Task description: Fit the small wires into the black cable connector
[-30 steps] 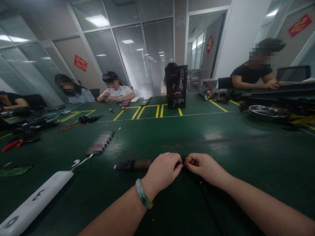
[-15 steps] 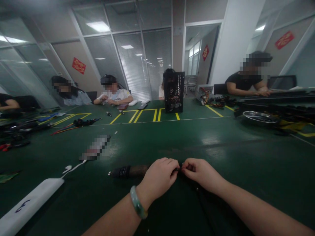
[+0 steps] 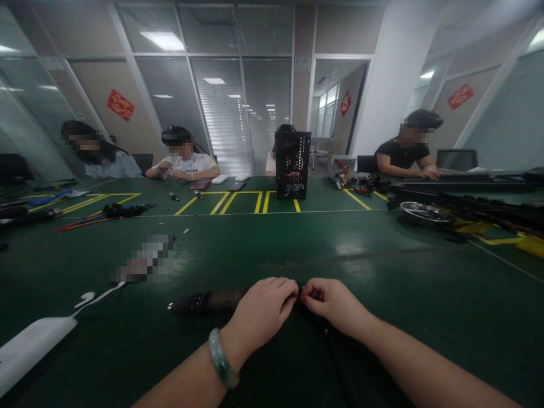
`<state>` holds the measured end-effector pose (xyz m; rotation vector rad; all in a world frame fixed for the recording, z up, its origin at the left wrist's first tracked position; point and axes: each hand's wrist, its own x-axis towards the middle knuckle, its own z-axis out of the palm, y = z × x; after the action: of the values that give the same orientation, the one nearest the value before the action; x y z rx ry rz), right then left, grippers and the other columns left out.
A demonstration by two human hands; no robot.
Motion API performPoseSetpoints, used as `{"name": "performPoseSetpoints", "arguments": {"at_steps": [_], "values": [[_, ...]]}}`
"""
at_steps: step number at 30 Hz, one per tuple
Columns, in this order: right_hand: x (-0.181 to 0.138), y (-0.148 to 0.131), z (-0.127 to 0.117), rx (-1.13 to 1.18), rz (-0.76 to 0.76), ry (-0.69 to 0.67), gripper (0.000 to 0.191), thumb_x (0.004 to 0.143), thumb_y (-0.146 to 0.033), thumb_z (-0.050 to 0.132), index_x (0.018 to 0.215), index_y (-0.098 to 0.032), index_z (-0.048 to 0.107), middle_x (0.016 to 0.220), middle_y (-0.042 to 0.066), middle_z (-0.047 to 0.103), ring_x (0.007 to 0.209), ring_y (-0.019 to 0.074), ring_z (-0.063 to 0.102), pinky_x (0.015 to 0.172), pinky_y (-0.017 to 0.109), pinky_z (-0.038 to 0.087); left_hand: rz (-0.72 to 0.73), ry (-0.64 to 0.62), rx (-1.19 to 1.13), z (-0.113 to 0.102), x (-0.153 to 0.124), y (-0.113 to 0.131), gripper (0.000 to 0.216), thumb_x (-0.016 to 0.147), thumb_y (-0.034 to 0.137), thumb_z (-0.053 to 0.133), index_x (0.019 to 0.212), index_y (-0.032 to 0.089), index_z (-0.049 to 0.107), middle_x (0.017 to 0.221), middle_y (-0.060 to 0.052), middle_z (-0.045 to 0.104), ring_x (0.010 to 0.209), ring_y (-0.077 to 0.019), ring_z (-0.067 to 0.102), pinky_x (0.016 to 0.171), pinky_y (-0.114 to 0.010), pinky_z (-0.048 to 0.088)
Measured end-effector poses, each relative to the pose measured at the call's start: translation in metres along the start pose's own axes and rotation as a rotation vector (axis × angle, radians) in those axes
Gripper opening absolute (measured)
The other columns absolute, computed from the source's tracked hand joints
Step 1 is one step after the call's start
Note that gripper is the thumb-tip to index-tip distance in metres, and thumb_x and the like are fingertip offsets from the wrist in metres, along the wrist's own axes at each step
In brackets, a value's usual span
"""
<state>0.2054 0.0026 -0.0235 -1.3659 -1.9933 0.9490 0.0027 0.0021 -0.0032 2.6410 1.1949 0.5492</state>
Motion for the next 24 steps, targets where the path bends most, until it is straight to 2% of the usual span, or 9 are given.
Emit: {"name": "performPoseSetpoints", "arguments": {"at_steps": [12, 19, 24], "values": [[0.0008, 0.0016, -0.0010, -0.018, 0.004, -0.012, 0.011, 0.084, -0.027, 0.058, 0.084, -0.020, 0.066, 0.070, -0.002, 0.065, 0.062, 0.0122, 0.058, 0.054, 0.020, 0.038, -0.010, 0.009, 0.005, 0.0007, -0.0003, -0.0002, 0.013, 0.085, 0.018, 0.055, 0.097, 0.023, 0.058, 0.101, -0.001, 0.063, 0.093, -0.0193, 0.058, 0.088, -0.036, 0.044], [0.0002, 0.0014, -0.0003, 0.013, -0.001, -0.004, 0.010, 0.084, -0.026, 0.058, 0.083, -0.019, 0.065, 0.072, -0.002, 0.065, 0.065, 0.0123, 0.058, 0.056, 0.020, 0.039, -0.044, 0.019, -0.003, 0.0016, -0.0004, -0.0007, 0.009, 0.088, 0.023, 0.052, 0.096, 0.023, 0.057, 0.101, -0.001, 0.063, 0.092, -0.0192, 0.058, 0.086, -0.036, 0.046], [-0.0008, -0.0034, -0.0015, 0.024, -0.002, -0.004, 0.013, 0.084, -0.028, 0.057, 0.083, -0.018, 0.065, 0.072, -0.001, 0.065, 0.064, 0.0126, 0.058, 0.056, 0.020, 0.040, -0.002, 0.022, -0.016, -0.0022, -0.0002, 0.0014, 0.011, 0.091, 0.022, 0.048, 0.098, 0.023, 0.057, 0.103, -0.001, 0.062, 0.094, -0.0181, 0.059, 0.089, -0.034, 0.045]]}}
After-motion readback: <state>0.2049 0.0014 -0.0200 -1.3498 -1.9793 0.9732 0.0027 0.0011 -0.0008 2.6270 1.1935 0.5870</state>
